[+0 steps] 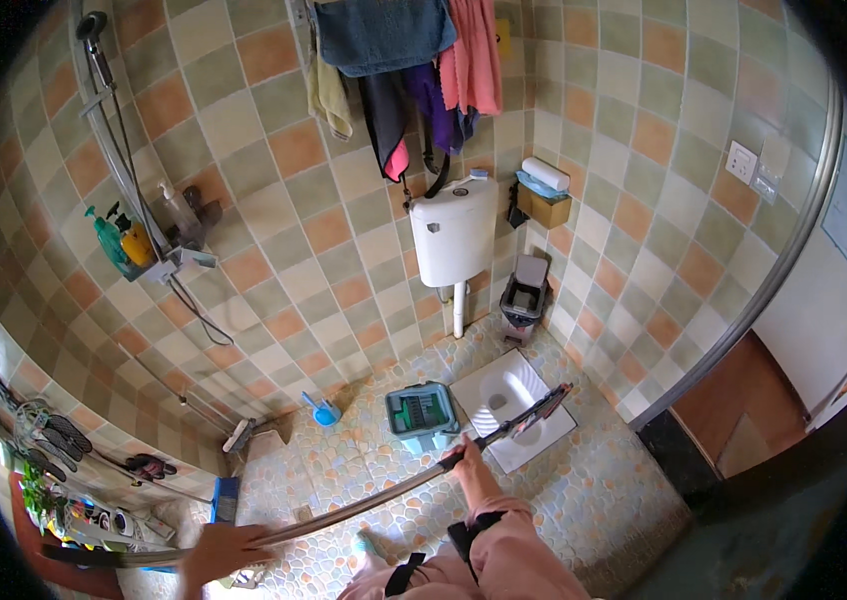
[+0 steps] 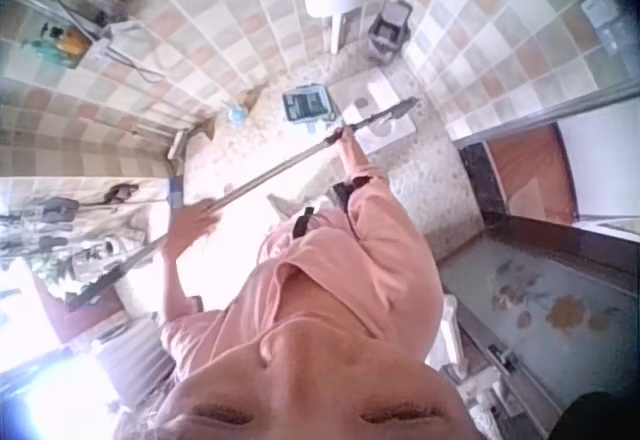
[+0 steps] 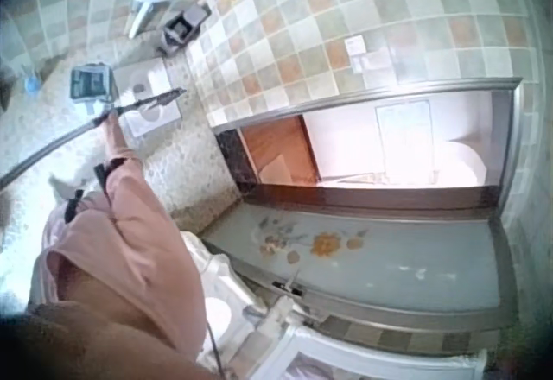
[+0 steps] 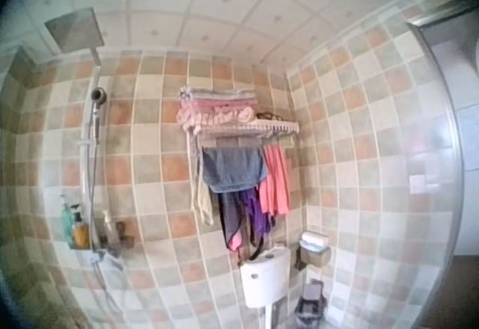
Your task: Mops the floor of a hallway and bedroom, then cleans the mop head in a bathroom sink.
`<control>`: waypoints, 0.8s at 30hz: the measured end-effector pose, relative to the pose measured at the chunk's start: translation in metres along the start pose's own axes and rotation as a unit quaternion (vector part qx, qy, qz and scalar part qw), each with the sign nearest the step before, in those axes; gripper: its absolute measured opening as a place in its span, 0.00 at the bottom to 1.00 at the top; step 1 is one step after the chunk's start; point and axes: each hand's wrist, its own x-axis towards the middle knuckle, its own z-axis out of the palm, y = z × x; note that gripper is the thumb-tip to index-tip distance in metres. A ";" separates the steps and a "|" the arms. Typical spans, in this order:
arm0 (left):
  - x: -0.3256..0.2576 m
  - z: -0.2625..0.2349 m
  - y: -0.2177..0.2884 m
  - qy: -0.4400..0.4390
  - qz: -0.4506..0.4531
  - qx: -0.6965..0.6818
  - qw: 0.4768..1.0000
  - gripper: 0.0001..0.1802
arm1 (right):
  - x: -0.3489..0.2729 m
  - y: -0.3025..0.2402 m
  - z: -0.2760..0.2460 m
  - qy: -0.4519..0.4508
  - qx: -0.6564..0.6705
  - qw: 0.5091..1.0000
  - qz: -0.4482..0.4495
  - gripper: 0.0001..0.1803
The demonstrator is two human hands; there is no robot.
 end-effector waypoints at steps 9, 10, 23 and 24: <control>-0.067 -0.088 0.026 0.054 -0.164 0.103 0.980 0.18 | -0.022 -0.016 0.055 -0.050 -0.011 0.997 -0.061 0.18; -0.066 -0.088 0.024 0.086 -0.158 0.147 0.973 0.18 | -0.023 -0.014 0.062 -0.057 0.019 0.998 -0.030 0.18; -0.017 -0.032 0.009 0.215 -0.064 0.312 0.923 0.21 | -0.040 0.022 0.062 -0.041 0.029 0.997 -0.066 0.18; 0.004 -0.010 0.014 0.206 -0.079 0.322 0.921 0.20 | -0.049 0.041 0.069 -0.040 0.026 0.997 -0.062 0.18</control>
